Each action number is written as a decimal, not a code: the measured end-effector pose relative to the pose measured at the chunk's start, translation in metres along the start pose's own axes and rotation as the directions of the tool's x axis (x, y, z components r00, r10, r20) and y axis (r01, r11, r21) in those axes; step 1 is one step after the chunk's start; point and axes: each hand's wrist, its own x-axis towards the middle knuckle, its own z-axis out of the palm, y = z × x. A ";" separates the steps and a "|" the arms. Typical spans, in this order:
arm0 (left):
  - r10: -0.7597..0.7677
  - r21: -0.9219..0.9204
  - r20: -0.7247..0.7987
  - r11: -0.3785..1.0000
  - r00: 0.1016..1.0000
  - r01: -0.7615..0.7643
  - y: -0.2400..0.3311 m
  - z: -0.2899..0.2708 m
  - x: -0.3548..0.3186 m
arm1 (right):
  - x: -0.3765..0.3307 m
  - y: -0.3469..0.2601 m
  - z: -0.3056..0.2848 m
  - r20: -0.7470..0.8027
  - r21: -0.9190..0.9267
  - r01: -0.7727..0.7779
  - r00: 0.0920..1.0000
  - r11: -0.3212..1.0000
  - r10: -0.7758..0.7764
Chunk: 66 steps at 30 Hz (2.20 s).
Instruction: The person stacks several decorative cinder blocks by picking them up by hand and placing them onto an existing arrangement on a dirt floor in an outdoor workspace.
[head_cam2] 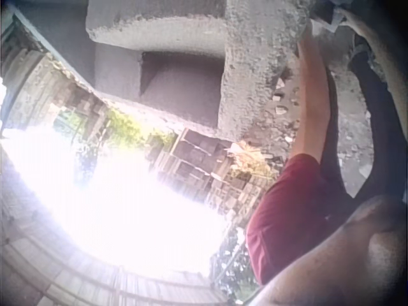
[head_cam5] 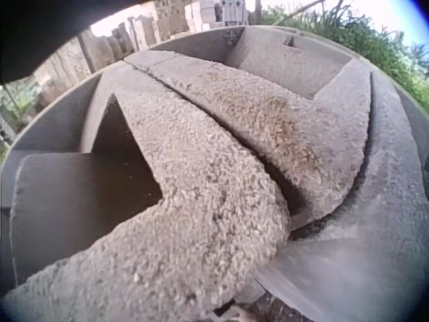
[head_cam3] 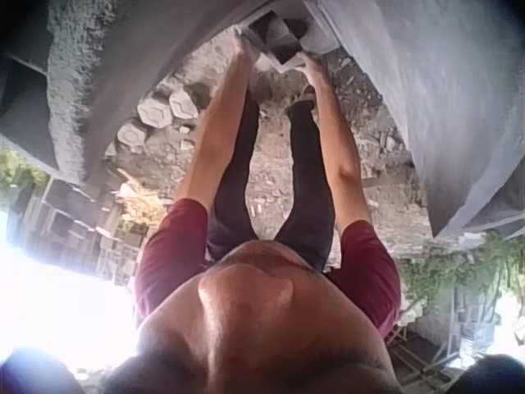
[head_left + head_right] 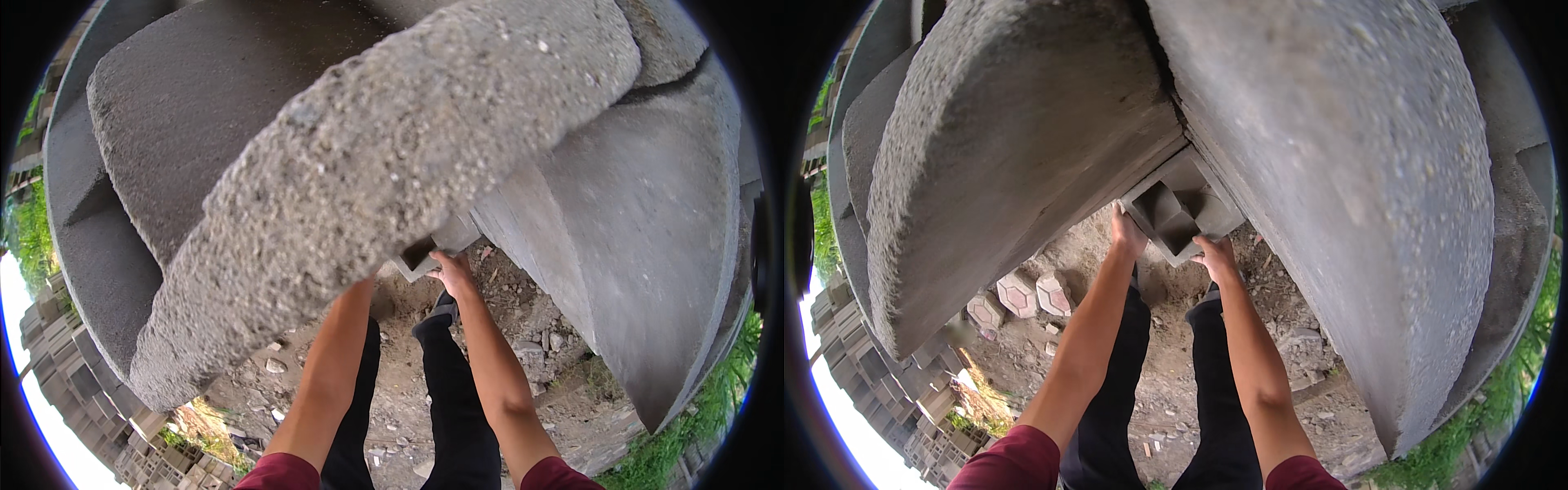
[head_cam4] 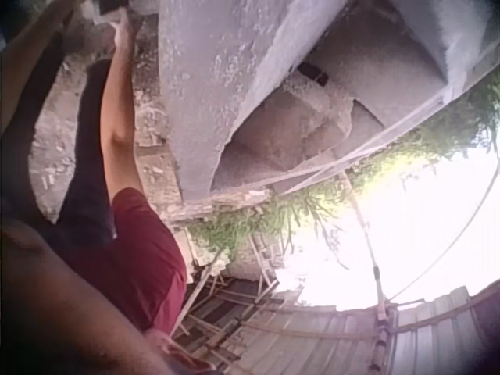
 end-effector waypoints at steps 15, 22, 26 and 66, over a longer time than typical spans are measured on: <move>0.208 0.067 -0.072 0.977 0.976 -0.203 0.003 0.012 -0.024 | -0.031 0.017 0.015 0.096 0.485 0.036 0.991 0.874 -0.094; 0.120 0.155 0.006 0.981 0.993 -0.120 0.031 0.045 -0.141 | -0.124 -0.020 0.059 -0.033 0.134 -0.056 0.998 0.989 0.061; 0.084 0.314 0.028 0.945 0.996 -0.088 0.052 0.067 -0.260 | -0.228 -0.069 0.093 0.221 -0.030 -0.090 0.971 0.996 0.094; 0.728 -0.157 -0.544 0.399 0.417 -0.903 0.011 -0.230 -1.027 | -0.811 0.133 0.316 0.586 -0.727 -0.001 0.520 0.687 0.621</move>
